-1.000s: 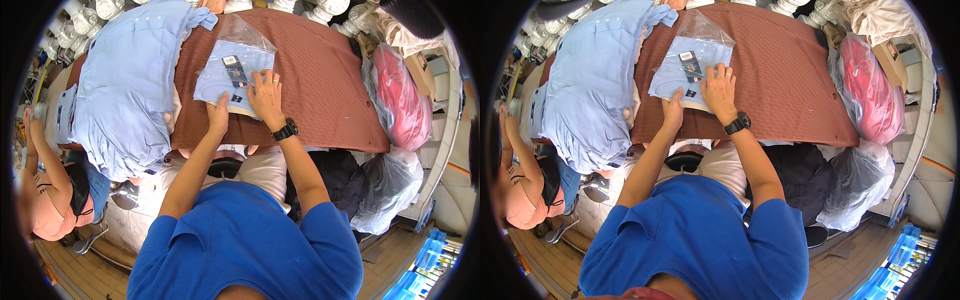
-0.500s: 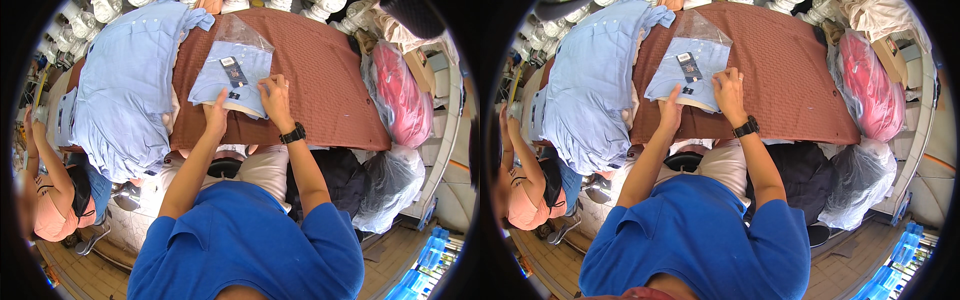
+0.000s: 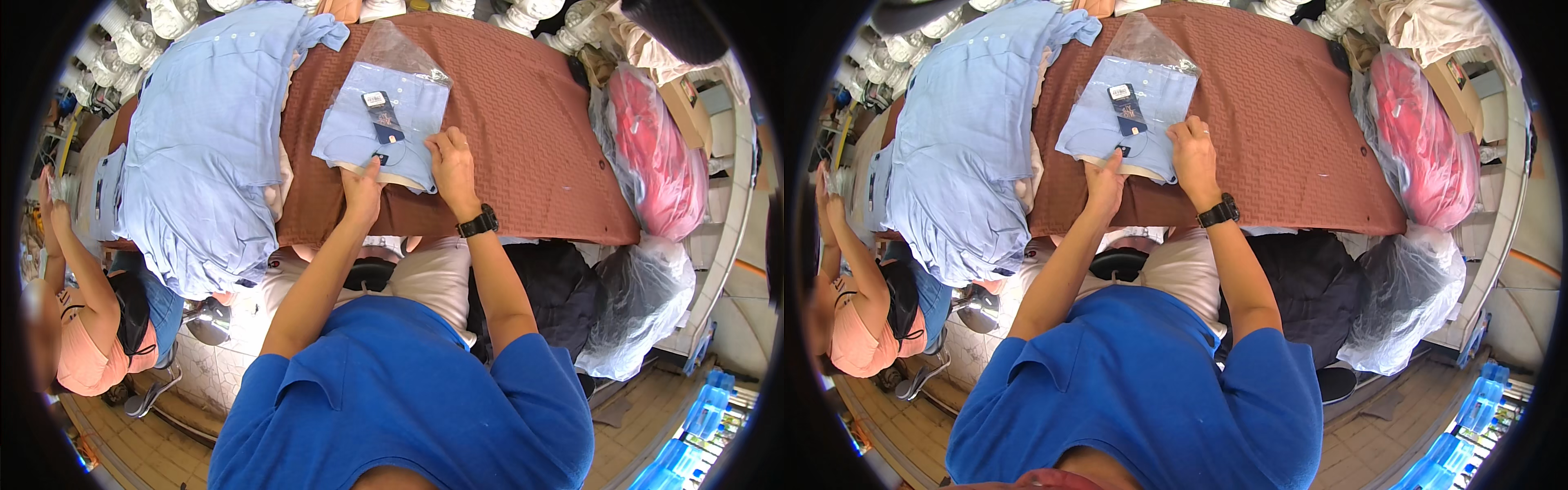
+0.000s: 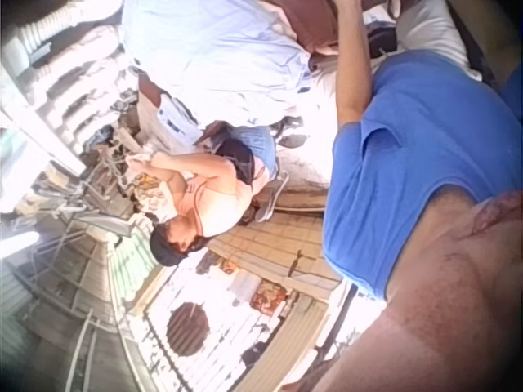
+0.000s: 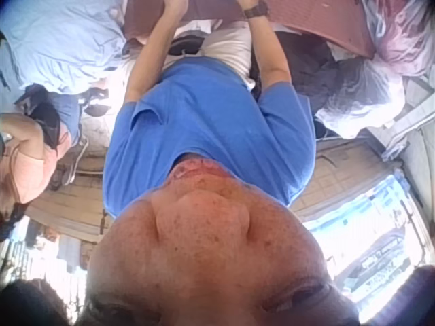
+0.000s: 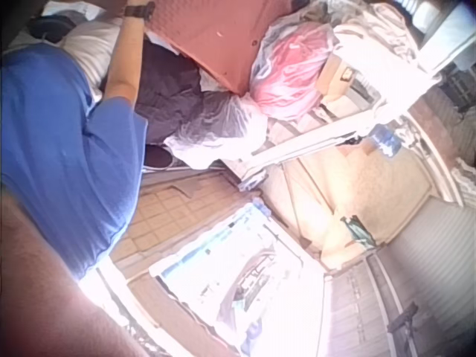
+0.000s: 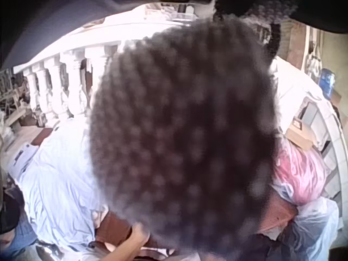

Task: The person places a folded blue shirt into a clear plastic bag and seals the bag by hand on a table.

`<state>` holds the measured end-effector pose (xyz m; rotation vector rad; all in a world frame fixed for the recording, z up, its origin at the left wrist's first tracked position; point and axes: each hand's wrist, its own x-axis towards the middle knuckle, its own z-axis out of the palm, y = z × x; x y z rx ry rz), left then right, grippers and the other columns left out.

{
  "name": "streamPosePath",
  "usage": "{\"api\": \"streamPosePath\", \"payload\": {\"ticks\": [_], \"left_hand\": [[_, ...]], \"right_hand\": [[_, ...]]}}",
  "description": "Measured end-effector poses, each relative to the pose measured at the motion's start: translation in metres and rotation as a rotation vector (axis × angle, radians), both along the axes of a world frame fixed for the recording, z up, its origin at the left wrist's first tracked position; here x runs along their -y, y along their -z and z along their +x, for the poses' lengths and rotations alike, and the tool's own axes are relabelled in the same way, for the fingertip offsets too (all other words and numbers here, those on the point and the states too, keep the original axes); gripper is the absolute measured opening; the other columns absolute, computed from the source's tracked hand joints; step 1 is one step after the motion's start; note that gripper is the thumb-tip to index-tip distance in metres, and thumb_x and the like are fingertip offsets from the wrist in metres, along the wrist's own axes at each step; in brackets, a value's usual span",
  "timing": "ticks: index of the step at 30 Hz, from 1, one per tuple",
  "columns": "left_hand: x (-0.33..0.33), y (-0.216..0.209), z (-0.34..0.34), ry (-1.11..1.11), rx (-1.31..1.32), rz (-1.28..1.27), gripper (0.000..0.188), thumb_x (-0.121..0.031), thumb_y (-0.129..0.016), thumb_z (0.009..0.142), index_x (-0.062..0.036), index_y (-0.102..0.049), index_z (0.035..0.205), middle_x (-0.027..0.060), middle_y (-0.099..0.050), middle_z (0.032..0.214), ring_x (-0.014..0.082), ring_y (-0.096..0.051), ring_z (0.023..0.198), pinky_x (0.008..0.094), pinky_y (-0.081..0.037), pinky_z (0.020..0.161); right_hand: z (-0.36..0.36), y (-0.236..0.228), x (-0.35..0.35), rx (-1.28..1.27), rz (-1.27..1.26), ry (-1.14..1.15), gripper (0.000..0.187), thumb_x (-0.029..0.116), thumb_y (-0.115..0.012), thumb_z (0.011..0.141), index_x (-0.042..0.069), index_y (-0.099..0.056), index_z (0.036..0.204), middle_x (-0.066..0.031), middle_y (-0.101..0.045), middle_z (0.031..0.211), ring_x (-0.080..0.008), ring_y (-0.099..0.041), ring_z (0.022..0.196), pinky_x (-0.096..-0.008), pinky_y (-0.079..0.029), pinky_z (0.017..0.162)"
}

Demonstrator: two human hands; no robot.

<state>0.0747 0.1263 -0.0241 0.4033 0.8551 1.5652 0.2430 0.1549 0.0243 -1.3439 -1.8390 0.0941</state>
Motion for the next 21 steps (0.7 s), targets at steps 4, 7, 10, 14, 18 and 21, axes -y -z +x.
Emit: {"api": "streamPosePath", "payload": {"ticks": [4, 7, 10, 14, 18, 21], "left_hand": [[-0.004, -0.01, 0.004, -0.032, 0.024, -0.009, 0.058, 0.007, -0.057, 0.098, -0.0086, -0.031, 0.148, 0.0139, -0.052, 0.14, 0.0277, -0.06, 0.122, 0.0453, -0.057, 0.094], [-0.009, -0.014, 0.006, -0.035, 0.006, -0.016, 0.059, 0.007, -0.057, 0.098, -0.0096, -0.032, 0.149, 0.0132, -0.05, 0.142, 0.0277, -0.059, 0.123, 0.0457, -0.057, 0.095], [-0.018, 0.0, 0.004, -0.04, -0.075, 0.01, 0.059, 0.007, -0.057, 0.098, -0.0103, -0.032, 0.148, 0.0129, -0.05, 0.143, 0.0277, -0.059, 0.124, 0.0457, -0.057, 0.094], [-0.02, 0.008, 0.0, 0.011, -0.127, -0.024, 0.059, 0.007, -0.057, 0.097, -0.0099, -0.032, 0.148, 0.0132, -0.051, 0.141, 0.0276, -0.06, 0.123, 0.0455, -0.058, 0.094], [-0.017, -0.003, 0.001, 0.045, -0.09, -0.009, 0.056, 0.0, -0.056, 0.1, -0.0098, -0.03, 0.149, 0.0142, -0.049, 0.144, 0.028, -0.058, 0.126, 0.0467, -0.057, 0.097], [-0.018, -0.001, 0.0, 0.063, -0.029, 0.007, 0.053, -0.01, -0.055, 0.103, -0.0097, -0.029, 0.149, 0.0141, -0.045, 0.146, 0.0273, -0.057, 0.125, 0.0451, -0.057, 0.095]], "right_hand": [[-0.005, -0.017, 0.008, 0.087, -0.017, 0.026, 0.004, 0.007, -0.07, 0.089, 0.004, -0.071, 0.091, -0.0112, -0.059, 0.089, -0.0333, -0.061, 0.089, -0.0447, -0.051, 0.073], [-0.003, -0.025, 0.01, 0.11, 0.004, 0.01, 0.004, 0.008, -0.07, 0.089, 0.004, -0.071, 0.09, -0.0101, -0.059, 0.088, -0.0333, -0.059, 0.087, -0.0437, -0.051, 0.074], [-0.001, -0.025, 0.01, 0.091, 0.024, -0.042, 0.005, 0.008, -0.072, 0.087, 0.004, -0.071, 0.09, -0.009, -0.061, 0.088, -0.0322, -0.059, 0.084, -0.0435, -0.05, 0.075], [0.009, -0.035, 0.011, 0.149, -0.196, -0.121, 0.02, 0.014, -0.078, 0.081, 0.006, -0.073, 0.099, -0.0109, -0.063, 0.096, -0.0349, -0.058, 0.09, -0.0454, -0.048, 0.082], [-0.016, -0.061, 0.003, 0.119, -0.144, -0.175, 0.04, 0.017, -0.08, 0.077, 0.006, -0.07, 0.114, -0.0146, -0.062, 0.105, -0.0381, -0.055, 0.103, -0.0469, -0.047, 0.091], [-0.051, -0.054, -0.021, 0.106, -0.052, -0.261, 0.046, 0.014, -0.077, 0.077, 0.005, -0.067, 0.121, -0.0164, -0.059, 0.111, -0.0385, -0.053, 0.108, -0.048, -0.047, 0.093]]}}
